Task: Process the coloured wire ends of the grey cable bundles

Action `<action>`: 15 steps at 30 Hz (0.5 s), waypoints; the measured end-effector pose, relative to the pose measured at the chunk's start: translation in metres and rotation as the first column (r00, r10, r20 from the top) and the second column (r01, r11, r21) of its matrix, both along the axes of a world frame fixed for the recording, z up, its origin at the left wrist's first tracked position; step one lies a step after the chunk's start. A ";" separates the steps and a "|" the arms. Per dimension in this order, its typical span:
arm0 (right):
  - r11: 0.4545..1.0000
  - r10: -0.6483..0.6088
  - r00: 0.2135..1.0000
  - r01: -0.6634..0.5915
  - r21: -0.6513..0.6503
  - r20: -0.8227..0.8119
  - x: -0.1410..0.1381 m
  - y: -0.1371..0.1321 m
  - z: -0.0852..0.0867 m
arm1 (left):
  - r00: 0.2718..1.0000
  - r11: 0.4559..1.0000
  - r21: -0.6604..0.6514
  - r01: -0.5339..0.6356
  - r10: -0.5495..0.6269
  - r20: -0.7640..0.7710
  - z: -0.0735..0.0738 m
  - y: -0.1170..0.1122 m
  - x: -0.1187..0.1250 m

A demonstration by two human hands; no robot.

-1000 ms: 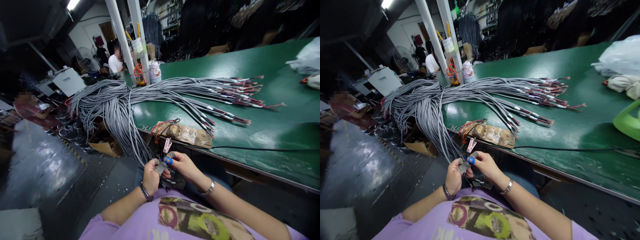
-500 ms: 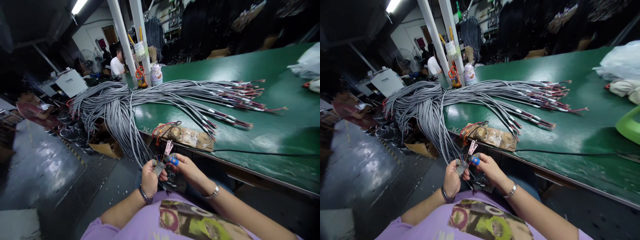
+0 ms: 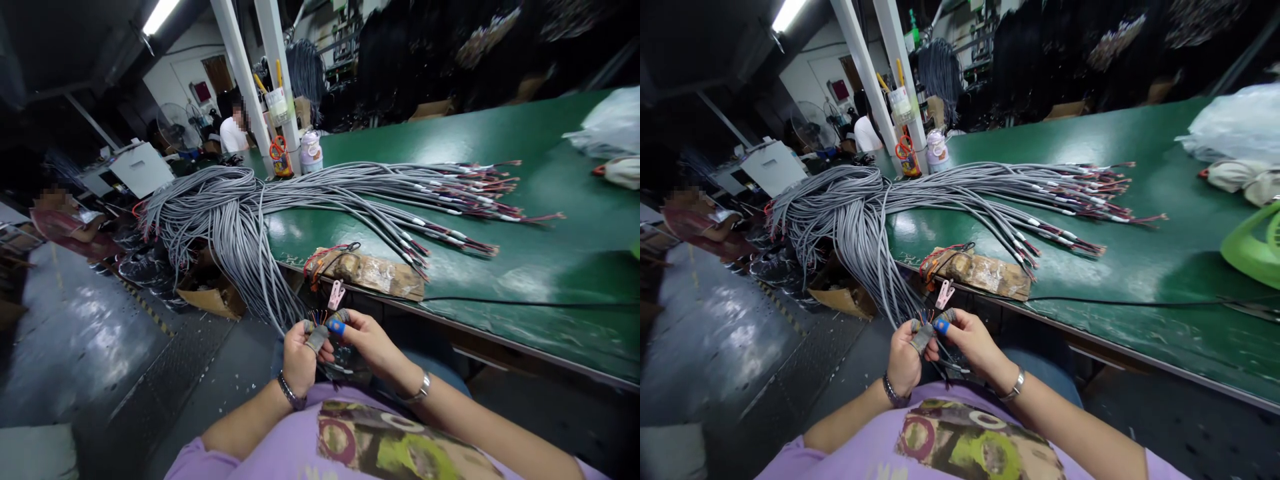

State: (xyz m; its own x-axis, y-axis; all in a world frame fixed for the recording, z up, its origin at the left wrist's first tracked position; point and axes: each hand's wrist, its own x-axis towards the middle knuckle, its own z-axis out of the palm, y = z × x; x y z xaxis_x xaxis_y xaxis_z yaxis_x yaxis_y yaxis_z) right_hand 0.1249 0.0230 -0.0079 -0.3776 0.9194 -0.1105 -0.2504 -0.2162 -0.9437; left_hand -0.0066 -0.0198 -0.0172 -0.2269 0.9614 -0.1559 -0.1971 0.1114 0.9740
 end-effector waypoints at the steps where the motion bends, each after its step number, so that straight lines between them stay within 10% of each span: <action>1: 1.000 0.004 1.000 -0.005 -0.022 -0.027 0.002 0.001 -0.002 | 1.000 1.000 -0.001 0.001 -0.001 0.010 0.002 0.000 -0.001; 9: 0.916 0.019 0.956 -0.134 -0.378 -0.292 0.014 0.031 -0.014 | 0.990 0.992 -0.065 0.104 -0.097 0.100 0.026 0.005 -0.005; 12: 0.913 0.144 0.928 -0.258 -0.315 -0.344 0.009 0.039 -0.006 | 0.981 0.987 -0.070 0.142 -0.131 0.141 0.029 0.010 -0.003; 15: 0.994 0.035 0.976 -0.056 -0.093 -0.215 0.003 0.040 0.001 | 0.971 0.982 -0.063 0.179 -0.166 0.171 0.028 0.017 -0.002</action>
